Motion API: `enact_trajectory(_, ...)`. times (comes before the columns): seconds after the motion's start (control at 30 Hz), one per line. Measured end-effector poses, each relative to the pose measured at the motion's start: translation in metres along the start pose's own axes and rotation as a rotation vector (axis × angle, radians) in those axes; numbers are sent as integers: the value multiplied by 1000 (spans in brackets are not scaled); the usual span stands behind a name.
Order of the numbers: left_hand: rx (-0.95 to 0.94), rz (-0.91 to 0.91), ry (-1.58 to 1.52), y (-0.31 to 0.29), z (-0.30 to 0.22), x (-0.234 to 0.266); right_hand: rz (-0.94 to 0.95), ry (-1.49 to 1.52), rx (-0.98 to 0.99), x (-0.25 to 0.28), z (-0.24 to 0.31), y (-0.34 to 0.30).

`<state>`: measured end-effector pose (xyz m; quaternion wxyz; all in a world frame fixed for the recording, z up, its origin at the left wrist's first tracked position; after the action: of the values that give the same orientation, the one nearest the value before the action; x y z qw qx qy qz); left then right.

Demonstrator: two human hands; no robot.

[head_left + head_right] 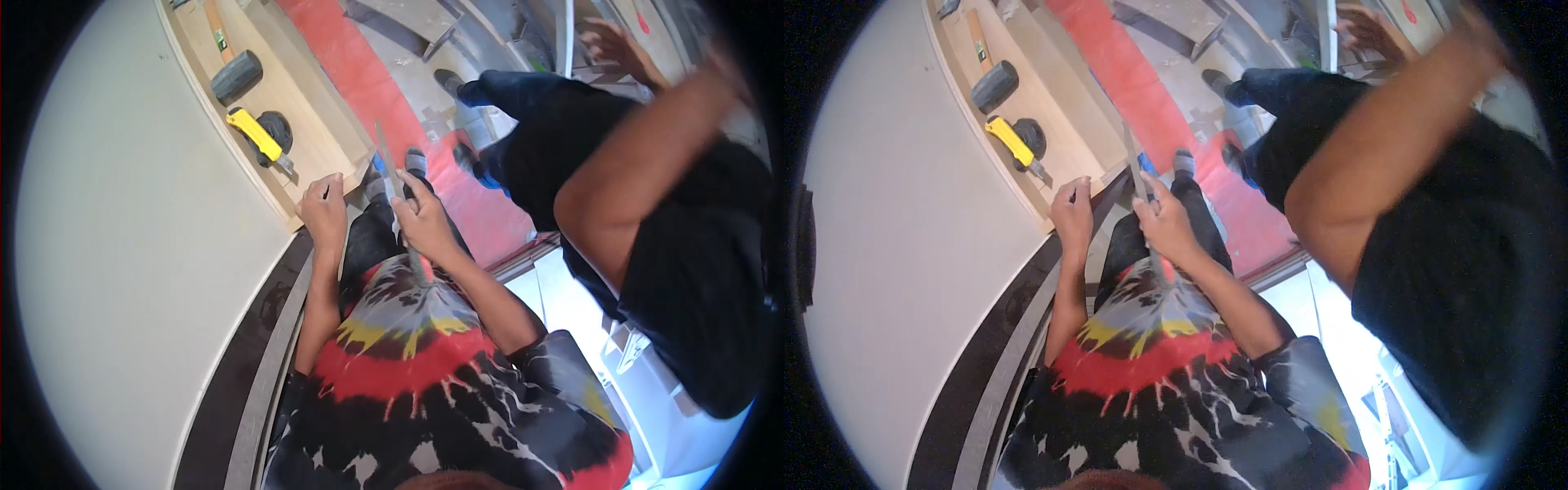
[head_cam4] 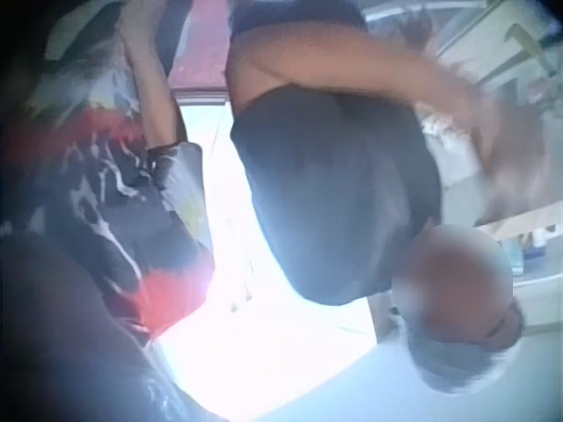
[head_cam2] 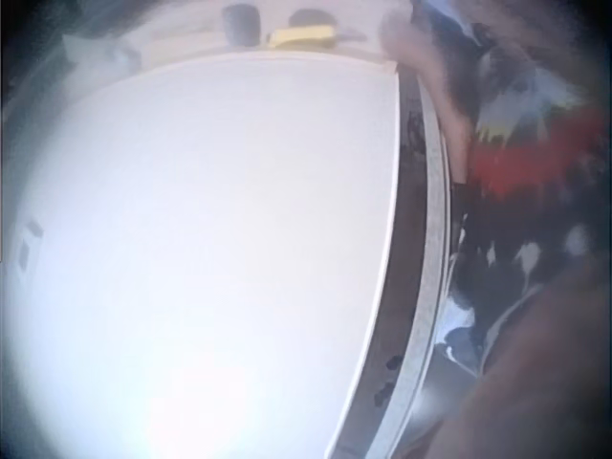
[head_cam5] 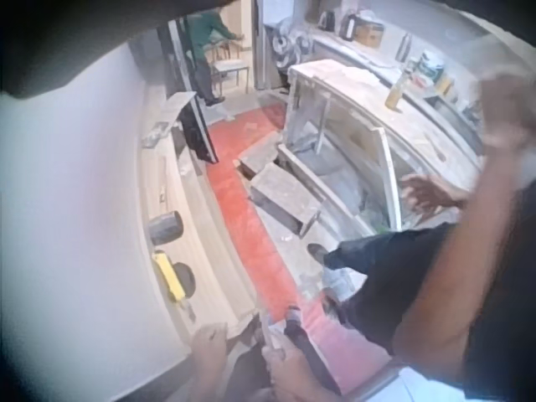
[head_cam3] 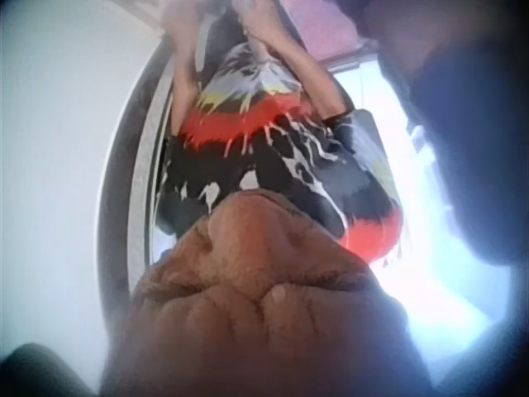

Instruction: The person installs a wooden cabinet frame against a wall, using a rubber mallet to tap the pieces into place. They then use a utility knife to trim excess material and a scraper to smooth the edges of the installed wood.

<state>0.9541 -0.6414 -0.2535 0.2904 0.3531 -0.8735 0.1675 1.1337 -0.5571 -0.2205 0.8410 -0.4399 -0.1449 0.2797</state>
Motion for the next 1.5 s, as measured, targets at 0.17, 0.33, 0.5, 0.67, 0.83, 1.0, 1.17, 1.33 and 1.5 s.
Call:
enact_trajectory(0.17,-365,90,455,6,-42,-12,-111,-317,193,64,-30,3)
enact_trajectory(0.33,-294,146,483,12,-35,-23,-169,-331,189,81,-59,-24)
enact_trajectory(0.5,-258,183,488,15,-25,-29,-130,-407,305,61,-78,-25)
enact_trajectory(0.67,-334,305,241,21,-37,-4,-125,-438,468,44,-60,-9)
enact_trajectory(0.83,-421,20,311,-10,7,29,199,-163,246,-34,-14,46)
enact_trajectory(1.0,-329,34,216,-44,-1,24,0,-456,362,-67,6,60)
enact_trajectory(1.17,-207,-34,84,-68,-4,35,286,-90,122,-55,18,32)
enact_trajectory(1.33,-110,-96,-58,-76,-14,42,181,-55,101,-37,34,24)
enact_trajectory(1.5,-295,-58,140,-62,-28,49,248,-134,46,-37,53,9)
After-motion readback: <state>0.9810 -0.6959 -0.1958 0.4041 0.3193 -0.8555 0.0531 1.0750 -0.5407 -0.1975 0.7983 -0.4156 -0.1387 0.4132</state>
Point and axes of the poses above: each hand's wrist, its own y-axis towards the middle knuckle, its own x-axis out of the back of the hand, z = x × y, the point moved 4 cm from there along y, towards the middle knuckle, and after that the axes turned 10 degrees about -x, right-handed, at the moved point
